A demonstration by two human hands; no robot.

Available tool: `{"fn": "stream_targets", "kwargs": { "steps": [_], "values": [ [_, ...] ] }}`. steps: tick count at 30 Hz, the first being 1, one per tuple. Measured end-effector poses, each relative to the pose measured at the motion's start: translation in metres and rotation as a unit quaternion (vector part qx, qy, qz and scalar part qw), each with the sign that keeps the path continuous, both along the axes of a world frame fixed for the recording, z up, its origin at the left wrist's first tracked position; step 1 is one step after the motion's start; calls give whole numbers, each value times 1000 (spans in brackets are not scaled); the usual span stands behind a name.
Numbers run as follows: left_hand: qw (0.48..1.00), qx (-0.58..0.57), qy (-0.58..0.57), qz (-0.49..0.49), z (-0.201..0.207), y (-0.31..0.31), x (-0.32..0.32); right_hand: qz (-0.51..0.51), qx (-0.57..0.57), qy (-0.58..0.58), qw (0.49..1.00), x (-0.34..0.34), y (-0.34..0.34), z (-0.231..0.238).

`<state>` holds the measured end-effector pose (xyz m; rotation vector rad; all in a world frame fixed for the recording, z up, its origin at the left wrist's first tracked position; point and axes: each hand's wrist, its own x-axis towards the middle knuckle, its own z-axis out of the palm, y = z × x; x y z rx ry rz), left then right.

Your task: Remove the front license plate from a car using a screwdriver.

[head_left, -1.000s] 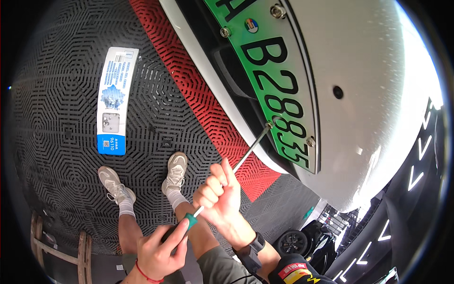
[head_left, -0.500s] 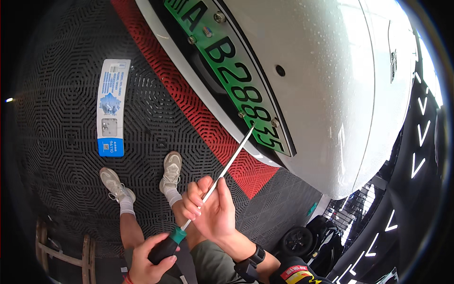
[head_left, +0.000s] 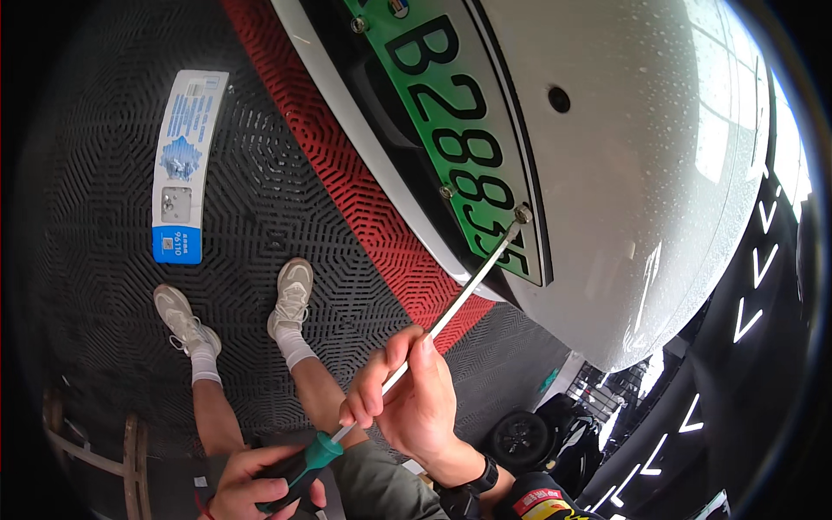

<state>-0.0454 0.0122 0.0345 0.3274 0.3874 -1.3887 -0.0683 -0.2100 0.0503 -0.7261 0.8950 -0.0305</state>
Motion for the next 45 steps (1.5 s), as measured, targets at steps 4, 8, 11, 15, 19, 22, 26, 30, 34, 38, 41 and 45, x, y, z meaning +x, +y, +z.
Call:
{"fn": "stream_targets", "kwargs": {
  "steps": [4,8,11,15,19,22,26,30,34,38,41,45],
  "values": [
    [1000,1,-12,19,-3,-3,-1,8,-3,7,1000,2,-3,-3],
    [1000,2,-9,21,-3,-3,-1,16,-16,18,1000,3,-3,-1],
    [1000,8,-2,3,-2,-5,1,20,-24,3,999,3,-4,0],
    [1000,15,-5,0,-1,-3,3,19,-24,11,999,3,-2,0],
    [1000,21,-19,-13,-1,-5,9,13,-23,11,1000,6,-2,-1],
    [998,44,-37,-34,-1,-3,15,5,-26,15,1000,10,0,1],
    [788,183,-576,-116,11,-7,35,-74,38,67,994,28,13,9],
    [578,288,-743,-174,35,-14,30,-140,201,-7,970,33,5,7],
    [935,277,-220,16,54,-10,38,-178,250,-113,945,33,7,3],
    [924,288,-243,-63,67,-10,33,-202,235,-98,946,35,7,9],
    [598,321,-734,-20,67,-24,37,-243,213,-3,946,53,21,28],
    [704,295,-646,-2,69,-23,41,-216,299,-101,924,40,13,17]
  ]
}}
